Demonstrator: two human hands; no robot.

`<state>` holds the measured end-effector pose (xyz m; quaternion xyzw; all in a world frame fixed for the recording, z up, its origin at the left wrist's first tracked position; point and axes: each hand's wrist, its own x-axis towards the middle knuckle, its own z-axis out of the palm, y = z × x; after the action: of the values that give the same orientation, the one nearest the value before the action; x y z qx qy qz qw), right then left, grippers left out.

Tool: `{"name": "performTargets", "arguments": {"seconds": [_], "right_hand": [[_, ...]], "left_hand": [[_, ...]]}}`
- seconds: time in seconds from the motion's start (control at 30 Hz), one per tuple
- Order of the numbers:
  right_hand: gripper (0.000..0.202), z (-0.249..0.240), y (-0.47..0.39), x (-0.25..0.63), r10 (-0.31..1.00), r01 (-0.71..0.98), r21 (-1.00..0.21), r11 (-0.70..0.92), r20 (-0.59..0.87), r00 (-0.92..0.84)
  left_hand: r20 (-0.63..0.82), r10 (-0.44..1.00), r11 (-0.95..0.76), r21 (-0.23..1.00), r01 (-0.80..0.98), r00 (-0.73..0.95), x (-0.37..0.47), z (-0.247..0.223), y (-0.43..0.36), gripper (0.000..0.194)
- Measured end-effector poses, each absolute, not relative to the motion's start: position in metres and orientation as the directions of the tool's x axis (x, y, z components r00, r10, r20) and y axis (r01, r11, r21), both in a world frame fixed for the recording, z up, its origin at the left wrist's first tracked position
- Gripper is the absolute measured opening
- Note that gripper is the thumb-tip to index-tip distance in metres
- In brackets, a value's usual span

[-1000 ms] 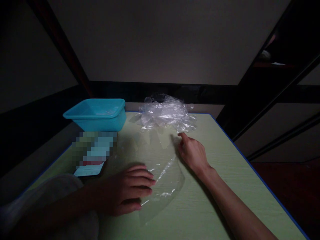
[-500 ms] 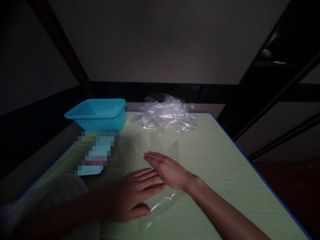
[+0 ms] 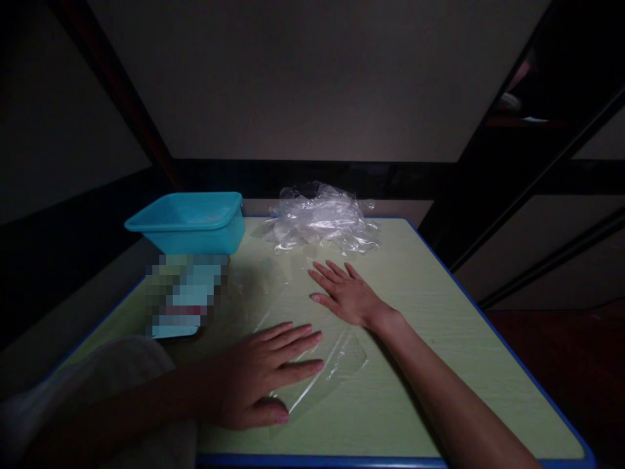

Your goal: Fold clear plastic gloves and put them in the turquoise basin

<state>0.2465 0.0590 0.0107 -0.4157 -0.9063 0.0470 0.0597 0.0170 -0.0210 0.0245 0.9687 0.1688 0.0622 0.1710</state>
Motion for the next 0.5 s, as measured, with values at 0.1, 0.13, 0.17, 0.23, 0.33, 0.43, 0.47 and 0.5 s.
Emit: {"name": "performTargets", "arguments": {"seconds": [0.1,0.13,0.17,0.23,0.33,0.43,0.47,0.5], "right_hand": [[0.054,0.015,0.061,0.256,0.806,0.802,-0.093,0.589,0.126,-0.578],[0.053,0.017,0.061,0.257,0.814,0.814,-0.087,0.575,0.161,-0.558],[0.051,0.019,0.061,0.258,0.814,0.817,-0.091,0.569,0.198,-0.545],[0.047,0.023,0.059,0.254,0.783,0.783,-0.128,0.608,0.257,-0.566],[0.042,0.028,0.052,0.241,0.667,0.627,-0.229,0.745,0.261,-0.698],[0.045,0.026,0.045,0.23,0.571,0.52,-0.279,0.807,0.147,-0.808],[0.047,0.024,0.044,0.228,0.564,0.52,-0.276,0.808,0.107,-0.819],[0.049,0.022,0.044,0.227,0.567,0.532,-0.265,0.804,0.076,-0.82]], "left_hand": [[0.07,0.305,-0.892,0.371,0.259,0.95,0.017,0.028,-0.022,0.058],[0.078,0.281,-0.896,0.379,0.232,0.957,0.017,0.029,-0.023,0.057],[0.087,0.249,-0.901,0.387,0.198,0.964,0.017,0.03,-0.024,0.056],[0.11,0.185,-0.905,0.407,0.125,0.977,0.017,0.031,-0.026,0.053],[0.197,0.17,-0.891,0.45,0.065,0.966,0.019,0.029,-0.026,0.045],[0.303,0.327,-0.874,0.458,0.164,0.895,0.02,0.027,-0.024,0.034],[0.312,0.404,-0.861,0.446,0.242,0.86,0.02,0.026,-0.023,0.031],[0.306,0.48,-0.841,0.427,0.332,0.822,0.02,0.025,-0.021,0.03]]}}
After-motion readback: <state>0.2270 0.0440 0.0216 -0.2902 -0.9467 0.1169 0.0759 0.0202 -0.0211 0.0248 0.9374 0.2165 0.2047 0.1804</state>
